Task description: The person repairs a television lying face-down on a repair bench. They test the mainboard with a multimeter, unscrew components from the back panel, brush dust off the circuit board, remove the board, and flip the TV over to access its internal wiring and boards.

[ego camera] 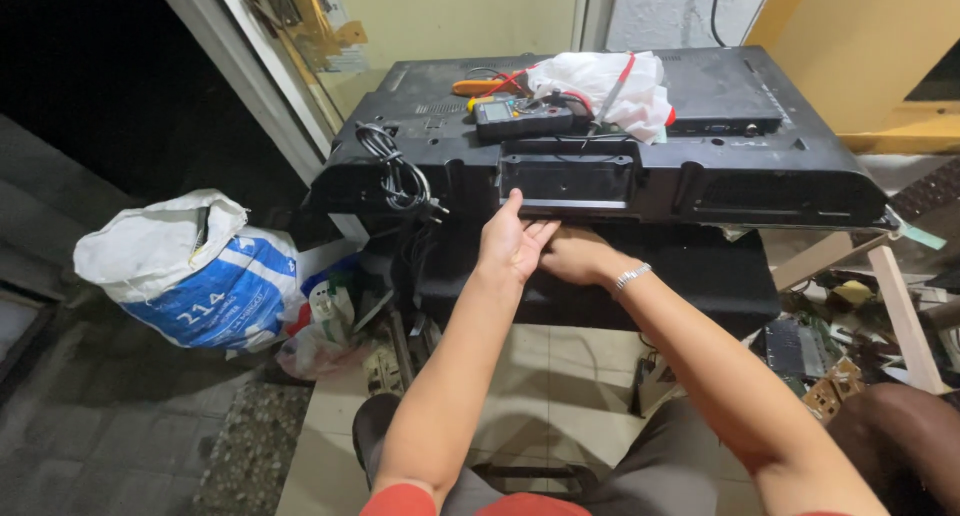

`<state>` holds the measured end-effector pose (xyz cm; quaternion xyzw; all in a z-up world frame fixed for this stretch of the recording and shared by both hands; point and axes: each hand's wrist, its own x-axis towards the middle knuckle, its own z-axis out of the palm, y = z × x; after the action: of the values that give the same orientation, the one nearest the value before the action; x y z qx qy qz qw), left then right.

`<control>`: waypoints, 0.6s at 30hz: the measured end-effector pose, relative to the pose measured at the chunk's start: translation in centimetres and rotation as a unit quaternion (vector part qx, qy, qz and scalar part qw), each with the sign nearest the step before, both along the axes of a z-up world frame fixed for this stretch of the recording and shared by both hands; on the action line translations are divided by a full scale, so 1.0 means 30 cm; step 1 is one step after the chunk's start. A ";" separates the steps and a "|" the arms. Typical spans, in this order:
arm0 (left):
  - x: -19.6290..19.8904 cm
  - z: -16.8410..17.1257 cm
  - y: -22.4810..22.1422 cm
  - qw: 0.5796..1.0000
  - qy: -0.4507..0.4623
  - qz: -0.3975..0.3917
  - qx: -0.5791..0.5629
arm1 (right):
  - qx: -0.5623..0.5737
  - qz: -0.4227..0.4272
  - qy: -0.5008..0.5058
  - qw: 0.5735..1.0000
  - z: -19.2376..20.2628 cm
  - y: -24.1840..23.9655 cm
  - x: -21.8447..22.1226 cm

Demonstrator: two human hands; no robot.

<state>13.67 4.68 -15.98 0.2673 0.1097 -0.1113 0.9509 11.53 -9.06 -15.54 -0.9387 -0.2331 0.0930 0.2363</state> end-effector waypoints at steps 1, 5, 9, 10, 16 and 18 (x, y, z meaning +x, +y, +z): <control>0.008 -0.011 0.002 1.000 0.001 0.002 -0.001 | -0.001 0.002 0.001 1.000 -0.014 -0.013 -0.022; 0.039 -0.023 -0.002 0.999 0.017 -0.015 -0.023 | 0.059 0.056 -0.173 0.982 -0.032 -0.057 -0.072; 0.067 -0.044 0.010 0.998 0.029 -0.034 -0.040 | 0.100 0.063 -0.205 0.972 -0.016 -0.087 -0.117; 0.074 -0.052 0.012 0.998 0.028 -0.031 -0.039 | 0.101 0.065 -0.206 0.971 -0.013 -0.115 -0.133; 0.127 -0.069 0.004 0.996 0.049 -0.059 -0.050 | 0.140 0.037 -0.190 0.971 0.051 -0.337 -0.245; 0.123 -0.081 -0.014 0.995 0.071 -0.042 -0.064 | 0.124 -0.089 -0.042 0.987 0.068 -0.421 -0.281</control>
<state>17.37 4.27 -18.41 0.2018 0.1583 -0.1767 0.9503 3.11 -21.70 -13.52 -0.9221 -0.1682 0.0029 0.3484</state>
